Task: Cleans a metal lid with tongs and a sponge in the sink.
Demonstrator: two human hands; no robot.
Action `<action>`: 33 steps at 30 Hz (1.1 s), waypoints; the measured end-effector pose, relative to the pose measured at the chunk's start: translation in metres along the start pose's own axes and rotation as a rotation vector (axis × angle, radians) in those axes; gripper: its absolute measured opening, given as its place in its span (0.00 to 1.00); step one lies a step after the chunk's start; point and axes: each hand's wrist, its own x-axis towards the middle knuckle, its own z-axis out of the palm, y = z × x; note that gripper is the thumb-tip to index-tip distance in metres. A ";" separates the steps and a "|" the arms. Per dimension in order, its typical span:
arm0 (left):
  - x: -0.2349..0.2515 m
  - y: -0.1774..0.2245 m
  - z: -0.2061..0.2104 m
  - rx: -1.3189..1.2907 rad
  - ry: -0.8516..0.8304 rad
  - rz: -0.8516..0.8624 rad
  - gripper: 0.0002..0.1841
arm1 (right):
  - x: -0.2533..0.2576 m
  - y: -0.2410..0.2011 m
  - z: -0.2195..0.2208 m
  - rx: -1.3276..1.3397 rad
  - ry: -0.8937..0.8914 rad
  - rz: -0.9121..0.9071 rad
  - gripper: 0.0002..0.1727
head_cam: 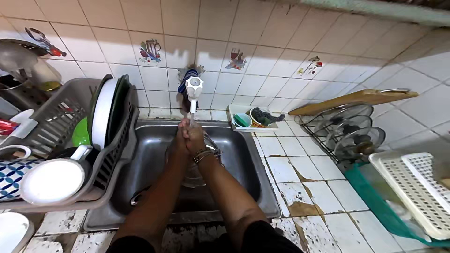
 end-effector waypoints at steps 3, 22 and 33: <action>0.025 -0.031 -0.014 -0.211 -0.190 0.015 0.28 | -0.002 -0.009 -0.012 -0.735 -0.022 -0.128 0.21; -0.050 -0.054 -0.011 0.155 -0.078 -0.002 0.24 | -0.012 0.029 -0.101 -1.731 -0.280 0.079 0.27; -0.079 -0.072 -0.052 0.333 -0.068 -0.025 0.20 | -0.068 0.038 -0.122 -1.640 -0.143 0.124 0.26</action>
